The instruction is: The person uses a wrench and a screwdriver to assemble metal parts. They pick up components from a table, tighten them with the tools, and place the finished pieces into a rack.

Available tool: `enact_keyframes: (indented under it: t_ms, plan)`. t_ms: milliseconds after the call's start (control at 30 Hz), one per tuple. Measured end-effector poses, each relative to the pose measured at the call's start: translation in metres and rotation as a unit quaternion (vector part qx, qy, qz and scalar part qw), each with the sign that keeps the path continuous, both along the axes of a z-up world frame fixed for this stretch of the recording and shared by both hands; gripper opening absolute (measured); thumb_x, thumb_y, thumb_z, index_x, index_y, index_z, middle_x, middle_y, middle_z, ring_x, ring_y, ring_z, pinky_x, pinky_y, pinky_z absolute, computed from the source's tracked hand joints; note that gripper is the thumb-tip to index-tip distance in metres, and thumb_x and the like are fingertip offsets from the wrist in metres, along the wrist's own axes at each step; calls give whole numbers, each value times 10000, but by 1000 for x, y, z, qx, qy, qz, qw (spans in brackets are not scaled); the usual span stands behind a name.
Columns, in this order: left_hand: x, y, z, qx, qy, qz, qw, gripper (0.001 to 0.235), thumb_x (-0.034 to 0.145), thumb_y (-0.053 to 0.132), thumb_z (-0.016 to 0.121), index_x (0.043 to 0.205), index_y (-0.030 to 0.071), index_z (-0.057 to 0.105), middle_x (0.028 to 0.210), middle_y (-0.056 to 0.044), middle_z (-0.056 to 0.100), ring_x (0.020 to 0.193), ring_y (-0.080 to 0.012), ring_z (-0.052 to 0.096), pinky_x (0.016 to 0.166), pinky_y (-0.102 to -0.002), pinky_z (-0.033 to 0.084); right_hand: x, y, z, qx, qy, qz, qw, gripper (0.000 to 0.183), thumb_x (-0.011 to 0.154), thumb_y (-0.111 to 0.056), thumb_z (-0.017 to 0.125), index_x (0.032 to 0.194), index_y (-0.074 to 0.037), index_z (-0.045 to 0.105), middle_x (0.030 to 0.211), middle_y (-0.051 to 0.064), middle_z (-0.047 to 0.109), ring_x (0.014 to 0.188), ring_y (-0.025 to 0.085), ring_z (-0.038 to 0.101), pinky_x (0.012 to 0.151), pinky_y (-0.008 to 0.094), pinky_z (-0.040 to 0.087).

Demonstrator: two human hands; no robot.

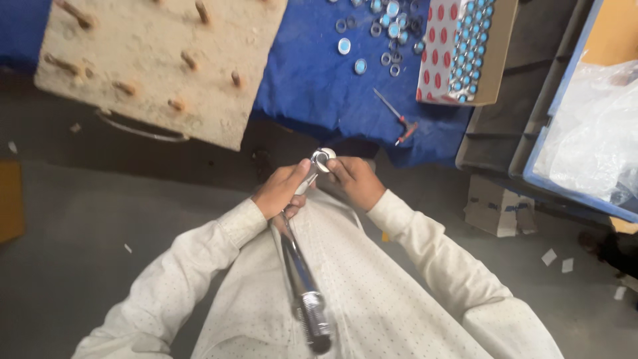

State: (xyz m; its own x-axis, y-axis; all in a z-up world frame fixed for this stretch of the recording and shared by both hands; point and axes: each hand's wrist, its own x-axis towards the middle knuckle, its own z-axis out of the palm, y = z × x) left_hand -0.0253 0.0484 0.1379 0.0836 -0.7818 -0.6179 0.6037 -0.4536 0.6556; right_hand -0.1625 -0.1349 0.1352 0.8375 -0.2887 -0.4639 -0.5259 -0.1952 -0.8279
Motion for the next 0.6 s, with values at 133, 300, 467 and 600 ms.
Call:
enact_keyframes:
  t_ms: [133,300,467,600]
  plan:
    - [16,-10,15,-22,68,32,997,626,1004,642,368,960,52,573,541,26,394,356,-107,411,349,-285,394,11,-28,35,173,-19,-157,972,232,1067,-219,528,1013,-27,647,735,2,590,591,95,511,506,262,402]
    - [22,-12,39,-52,231,65,969,596,1001,664,375,1026,101,568,569,35,405,376,-95,423,359,-285,406,7,-36,55,278,-31,-339,898,268,947,-102,525,1209,-43,534,865,43,645,584,118,604,494,276,491]
    - [14,-10,67,-144,331,27,932,616,1042,666,334,1079,100,572,611,23,428,423,-102,450,412,-284,430,4,-18,59,286,-87,-303,905,307,1006,-125,586,1286,2,592,853,62,611,465,32,409,383,197,278]
    - [9,-9,77,-148,347,16,926,629,1063,655,309,1092,89,583,602,20,435,419,-97,455,421,-279,439,14,-9,84,366,-167,-297,866,377,1024,-232,557,1225,83,610,1007,104,696,452,30,402,374,192,274]
